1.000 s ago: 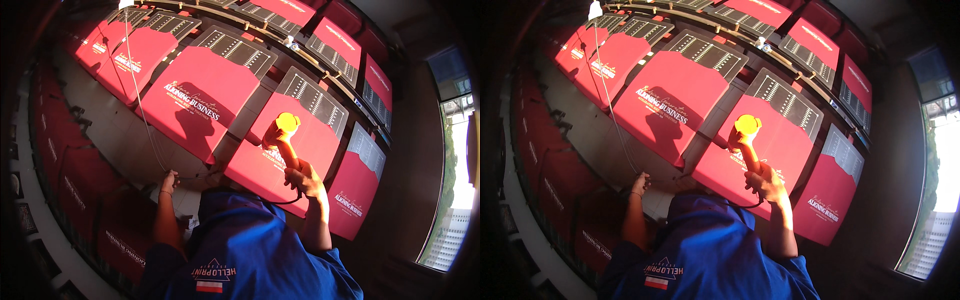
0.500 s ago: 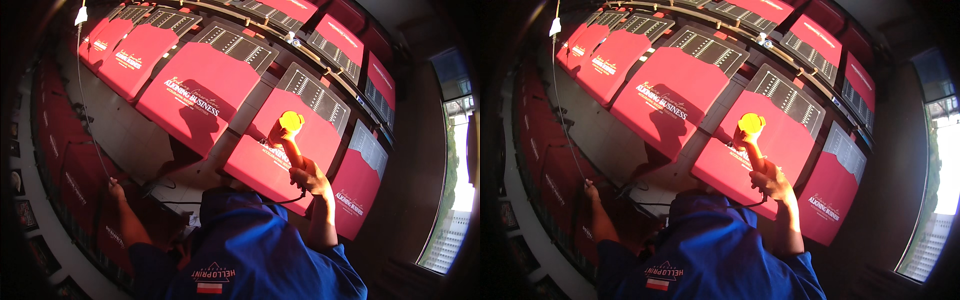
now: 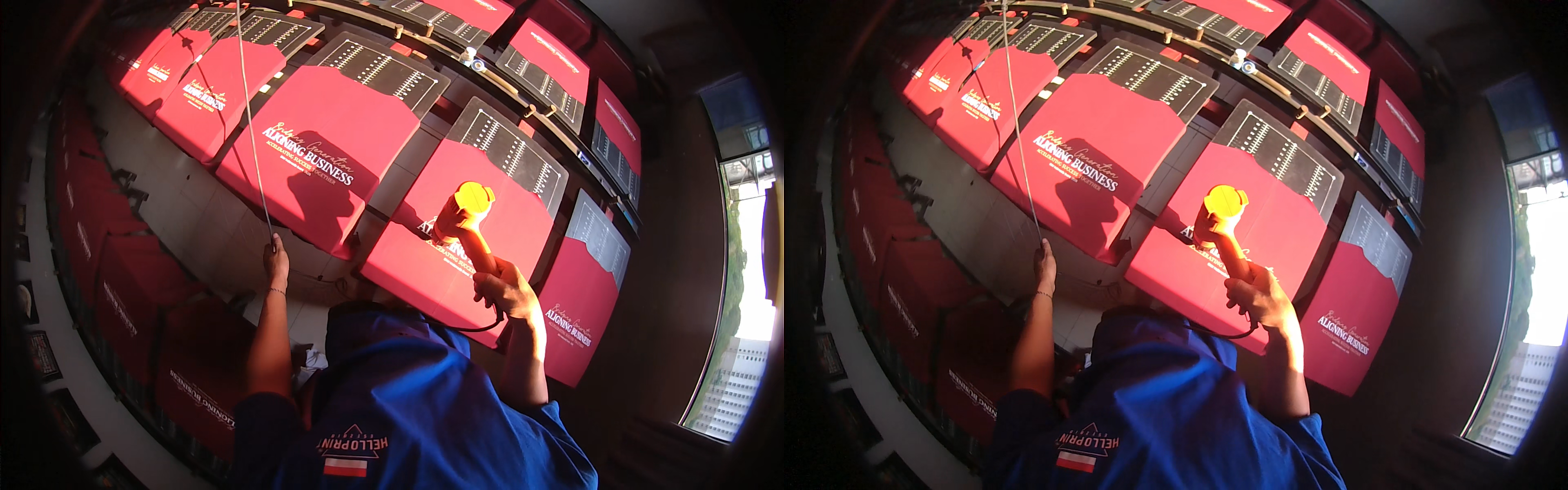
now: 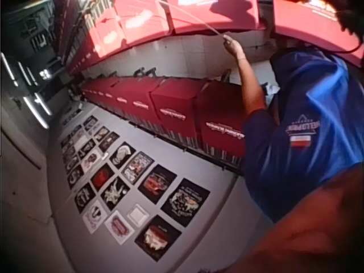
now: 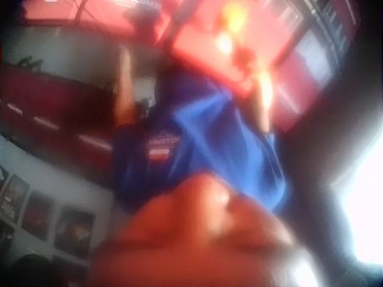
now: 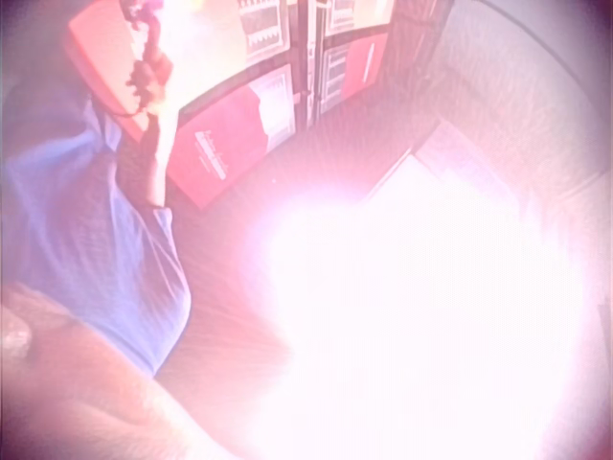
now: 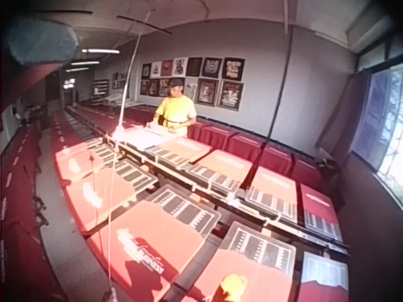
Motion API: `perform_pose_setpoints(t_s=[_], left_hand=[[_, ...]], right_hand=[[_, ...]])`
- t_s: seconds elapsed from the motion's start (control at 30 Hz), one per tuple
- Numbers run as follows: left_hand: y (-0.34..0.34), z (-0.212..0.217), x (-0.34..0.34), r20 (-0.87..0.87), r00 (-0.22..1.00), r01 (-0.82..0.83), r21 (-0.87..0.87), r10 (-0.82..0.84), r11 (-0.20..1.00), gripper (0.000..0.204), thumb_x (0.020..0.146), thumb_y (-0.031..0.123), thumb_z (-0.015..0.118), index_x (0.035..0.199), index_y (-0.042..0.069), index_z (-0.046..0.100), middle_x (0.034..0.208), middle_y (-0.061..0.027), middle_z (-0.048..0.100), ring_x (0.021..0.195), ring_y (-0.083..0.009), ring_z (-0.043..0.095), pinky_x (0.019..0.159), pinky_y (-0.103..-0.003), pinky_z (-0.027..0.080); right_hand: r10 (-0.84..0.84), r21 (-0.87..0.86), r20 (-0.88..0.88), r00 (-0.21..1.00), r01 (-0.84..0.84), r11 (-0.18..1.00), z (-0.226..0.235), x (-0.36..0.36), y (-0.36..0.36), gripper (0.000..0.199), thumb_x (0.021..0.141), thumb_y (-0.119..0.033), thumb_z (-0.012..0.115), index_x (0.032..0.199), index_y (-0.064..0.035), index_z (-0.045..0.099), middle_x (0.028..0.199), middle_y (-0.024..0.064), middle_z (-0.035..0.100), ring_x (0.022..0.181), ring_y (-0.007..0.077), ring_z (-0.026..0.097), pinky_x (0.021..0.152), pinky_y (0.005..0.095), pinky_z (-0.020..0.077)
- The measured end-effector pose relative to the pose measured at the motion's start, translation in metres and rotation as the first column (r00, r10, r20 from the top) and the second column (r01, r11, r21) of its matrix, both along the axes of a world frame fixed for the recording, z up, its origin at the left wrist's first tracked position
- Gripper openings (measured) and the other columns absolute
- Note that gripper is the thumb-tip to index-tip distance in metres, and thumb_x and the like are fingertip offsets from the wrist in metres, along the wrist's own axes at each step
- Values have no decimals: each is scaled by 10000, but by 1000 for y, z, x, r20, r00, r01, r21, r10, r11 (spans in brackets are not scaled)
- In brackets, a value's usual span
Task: The person uses a heat gun to dry ink on a series of red screen-printed panels mounted on racks, moving the gun across the surface of each panel while holding them steady with their other hand.
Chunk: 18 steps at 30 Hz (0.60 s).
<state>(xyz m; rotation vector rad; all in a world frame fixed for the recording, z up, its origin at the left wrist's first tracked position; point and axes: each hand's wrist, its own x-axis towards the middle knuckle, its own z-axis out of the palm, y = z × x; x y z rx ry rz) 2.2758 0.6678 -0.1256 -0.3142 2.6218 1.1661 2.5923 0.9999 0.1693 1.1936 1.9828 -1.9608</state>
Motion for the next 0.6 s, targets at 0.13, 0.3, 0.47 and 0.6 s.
perform_pose_setpoints(t_s=[0.13,0.3,0.47,0.6], left_hand=[[59,37,6,25,1000,-15,81,13,997,739,967,632,432,956,-90,587,985,-317,625,908,-436,626,803,-503,477],[100,42,1,-83,966,-236,101,245,966,767,942,630,497,942,-134,566,1031,-338,635,981,-446,640,850,-494,507],[122,14,-4,-114,899,-411,108,422,905,694,958,517,504,1192,-133,434,1139,-298,553,1048,-445,595,886,-524,496],[134,21,1,-202,878,-457,-83,434,886,642,940,498,517,1180,-95,461,1108,-291,553,1006,-438,597,855,-505,505]], right_hand=[[-39,5,-36,999,39,999,-5,6,-6,314,842,-259,671,988,7,592,721,51,620,614,126,617,533,250,478],[-76,-44,-62,995,73,996,-6,14,-2,339,836,-263,681,1004,18,591,724,50,618,626,133,622,546,258,490],[-58,-26,-11,998,57,998,-7,20,5,291,850,-228,669,994,9,581,732,50,616,630,128,623,541,256,486],[-116,-4,-64,991,116,993,-4,22,-5,307,835,-229,675,1004,8,579,734,38,606,643,134,624,549,263,483]])
